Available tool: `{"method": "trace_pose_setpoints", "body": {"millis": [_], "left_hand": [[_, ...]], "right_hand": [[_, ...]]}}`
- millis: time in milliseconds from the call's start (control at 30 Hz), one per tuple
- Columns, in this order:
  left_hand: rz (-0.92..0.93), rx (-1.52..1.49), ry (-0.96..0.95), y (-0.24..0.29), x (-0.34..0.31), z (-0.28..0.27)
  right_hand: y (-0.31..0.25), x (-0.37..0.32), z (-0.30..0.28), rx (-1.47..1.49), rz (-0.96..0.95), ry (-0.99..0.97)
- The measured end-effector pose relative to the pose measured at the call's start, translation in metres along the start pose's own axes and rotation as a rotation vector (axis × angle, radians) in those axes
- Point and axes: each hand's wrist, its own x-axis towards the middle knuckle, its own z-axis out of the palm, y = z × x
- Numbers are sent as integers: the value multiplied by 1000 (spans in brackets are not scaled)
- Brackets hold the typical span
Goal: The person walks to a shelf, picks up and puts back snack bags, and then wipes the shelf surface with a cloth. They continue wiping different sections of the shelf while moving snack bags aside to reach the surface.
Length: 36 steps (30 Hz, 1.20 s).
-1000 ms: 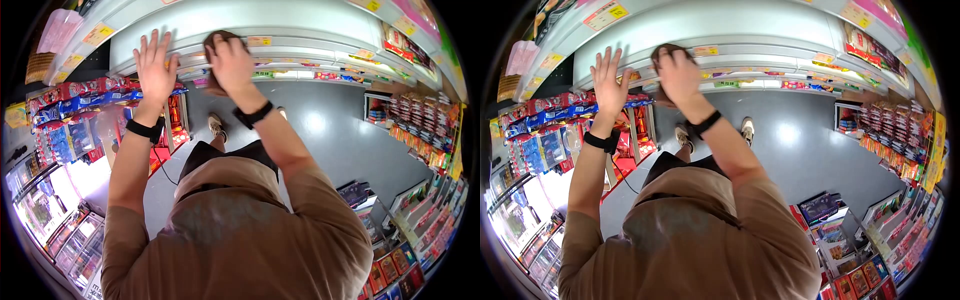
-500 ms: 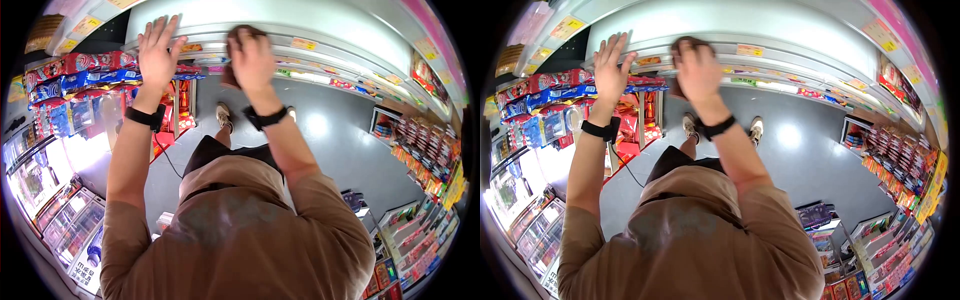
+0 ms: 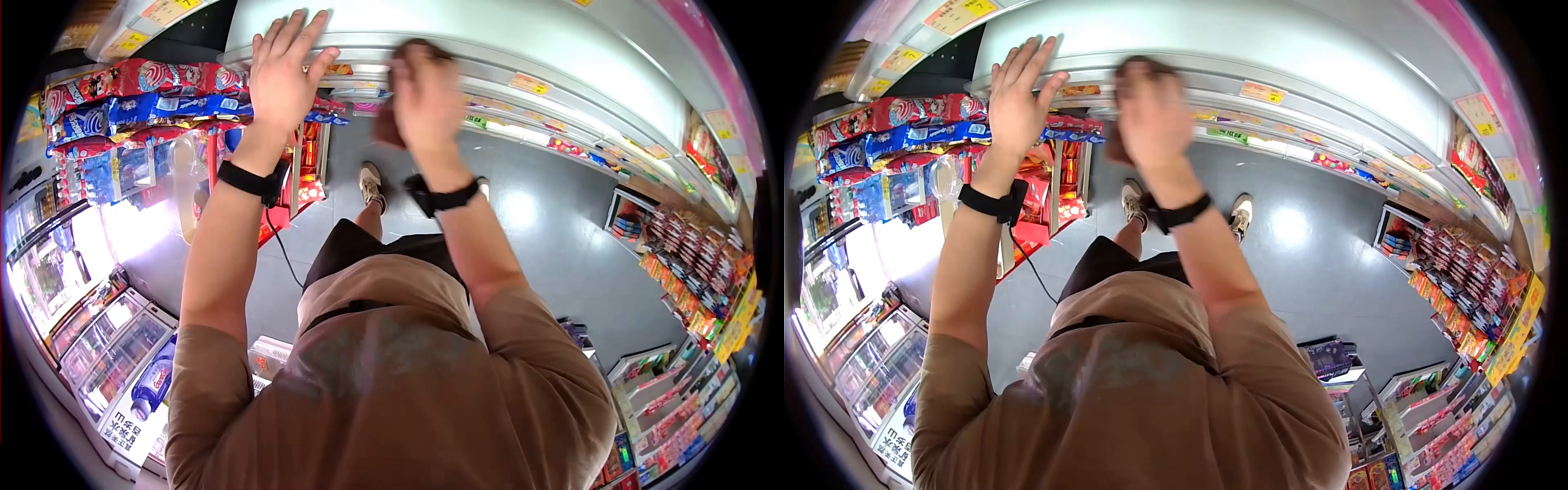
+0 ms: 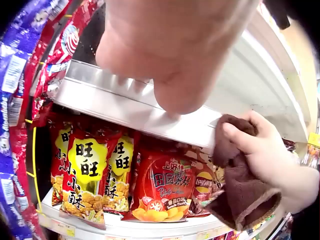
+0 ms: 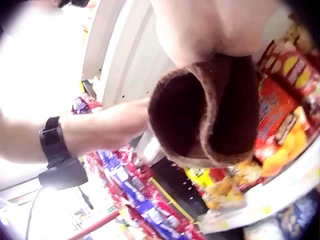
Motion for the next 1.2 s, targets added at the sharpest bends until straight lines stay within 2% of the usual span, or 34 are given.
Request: {"method": "trace_pose_setpoints", "body": {"millis": [33, 67, 100, 167, 233, 300, 367, 467, 500, 567, 633, 700, 767, 800, 833, 900, 967, 1033, 1100, 1133, 1167, 1200], "left_hand": [[-1, -3, 10, 0, 0, 1], [-4, -6, 23, 0, 0, 2], [-9, -13, 27, 3, 0, 1], [-10, -24, 29, 9, 2, -3], [-12, -27, 31, 10, 0, -3], [-8, -31, 21, 7, 0, -3], [1, -41, -1, 2, 1, -3], [-16, -159, -48, -3, 2, -9], [-26, -201, -61, -6, 3, -10], [-33, -272, -81, -9, 1, -16], [-21, -302, -91, -11, -1, -18], [-34, -352, -88, -11, -1, -20], [-54, -400, -92, -14, -2, -19], [-62, -431, -107, -15, -1, -21], [-71, -461, -123, -16, 0, -23], [-77, -490, -140, -16, -1, -25], [-66, -489, -145, -19, 0, -24], [-73, -492, -158, -20, 1, -23], [-52, -497, -139, -22, 0, -23], [-77, -481, -155, -18, 1, -26], [-67, -470, -142, -18, 2, -24], [-57, -460, -136, -18, 1, -23]], "right_hand": [[20, -2, -14, -116, 104, 66], [51, 3, -23, -117, -6, 332], [68, 0, -30, -64, 81, 439], [63, 2, -20, -91, 96, 561], [21, 3, 4, -119, 154, 442], [-22, 2, 34, -47, 5, 276], [-65, -1, 49, 104, 22, 94], [-52, 5, 38, 175, -46, 56], [-38, 2, 24, 81, -17, -31], [6, 2, 8, -34, -43, 227], [26, -4, 0, 85, 37, 411], [11, -10, 24, -85, 127, 411], [-21, -16, 57, -88, -24, 317], [-42, -19, 66, 62, -25, 169], [-58, -15, 79, 106, -147, 203], [-78, -16, 94, 157, -161, 160], [-76, -14, 81, 194, -159, 92], [-46, -17, 59, 57, -171, 66], [4, -18, 26, -51, -113, 168], [29, -15, 13, -10, -99, 275], [39, -11, 5, 33, -81, 378], [37, -14, 12, 49, 0, 374]]}}
